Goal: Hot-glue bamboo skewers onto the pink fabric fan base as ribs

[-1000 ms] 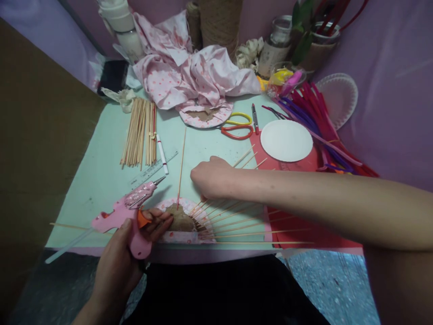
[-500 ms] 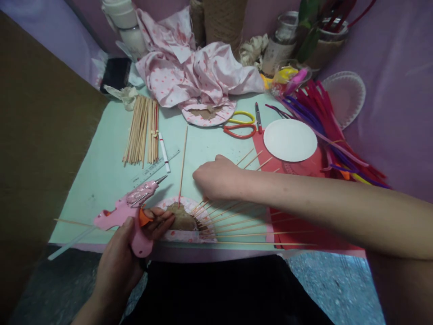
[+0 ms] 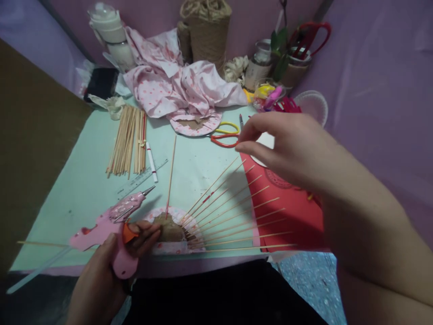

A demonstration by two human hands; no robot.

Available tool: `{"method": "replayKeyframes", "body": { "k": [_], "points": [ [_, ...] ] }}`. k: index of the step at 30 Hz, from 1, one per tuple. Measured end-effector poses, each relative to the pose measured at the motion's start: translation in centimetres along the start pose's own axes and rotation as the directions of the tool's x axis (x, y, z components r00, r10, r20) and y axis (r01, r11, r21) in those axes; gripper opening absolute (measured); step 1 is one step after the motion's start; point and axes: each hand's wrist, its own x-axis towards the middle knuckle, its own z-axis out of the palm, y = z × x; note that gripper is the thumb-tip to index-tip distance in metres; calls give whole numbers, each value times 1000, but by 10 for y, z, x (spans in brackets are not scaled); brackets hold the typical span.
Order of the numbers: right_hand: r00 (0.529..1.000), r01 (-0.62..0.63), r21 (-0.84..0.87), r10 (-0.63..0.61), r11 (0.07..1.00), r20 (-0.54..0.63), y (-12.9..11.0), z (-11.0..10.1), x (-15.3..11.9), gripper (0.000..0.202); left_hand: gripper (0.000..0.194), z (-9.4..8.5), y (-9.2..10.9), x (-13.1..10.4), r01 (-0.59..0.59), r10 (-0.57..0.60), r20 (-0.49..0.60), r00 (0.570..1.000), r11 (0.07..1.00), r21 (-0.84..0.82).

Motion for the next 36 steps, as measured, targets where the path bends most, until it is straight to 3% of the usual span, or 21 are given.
{"method": "replayKeyframes", "body": {
  "k": [3, 6, 10, 15, 18, 21, 25, 29, 36],
  "points": [
    [990, -82, -31, 78, 996, -115, 7, -13, -15, 32, 34, -3, 0, -1, 27, -27, -5, 1000, 1000, 14],
    [994, 22, -38, -26, 999, -111, 6, -3, -33, 28, 36, -7, 0, 0, 34, -34, 1, 999, 999, 5],
    [969, 245, -66, -246, 967, -16, -19, 46, -66, 38, 34, -9, -2, 1, 12, -11, 7, 1000, 1000, -15],
    [911, 392, -58, -379, 918, 165, -62, 115, -107, 113, 37, -5, -4, 0, 20, -21, 58, 998, 1000, 20],
    [893, 403, -27, -387, 915, 230, -71, 136, -115, 123, 36, -1, -4, -2, 21, -22, 48, 999, 1000, 13],
    [890, 402, -23, -385, 915, 246, -70, 139, -114, 123, 35, 3, -4, -5, 19, -19, 48, 999, 1000, -7],
    [920, 364, -123, -336, 923, 200, -68, 130, -107, 114, 35, 4, -6, -5, -14, 15, 31, 999, 1000, -25],
    [930, 352, -173, -323, 920, 173, -67, 128, -105, 103, 34, 3, -7, -3, -22, 22, 72, 997, 1000, -6],
    [909, 386, -85, -364, 918, 203, -72, 134, -108, 101, 35, 3, -8, -4, -61, 60, 89, 994, 998, 13]
  ]
}}
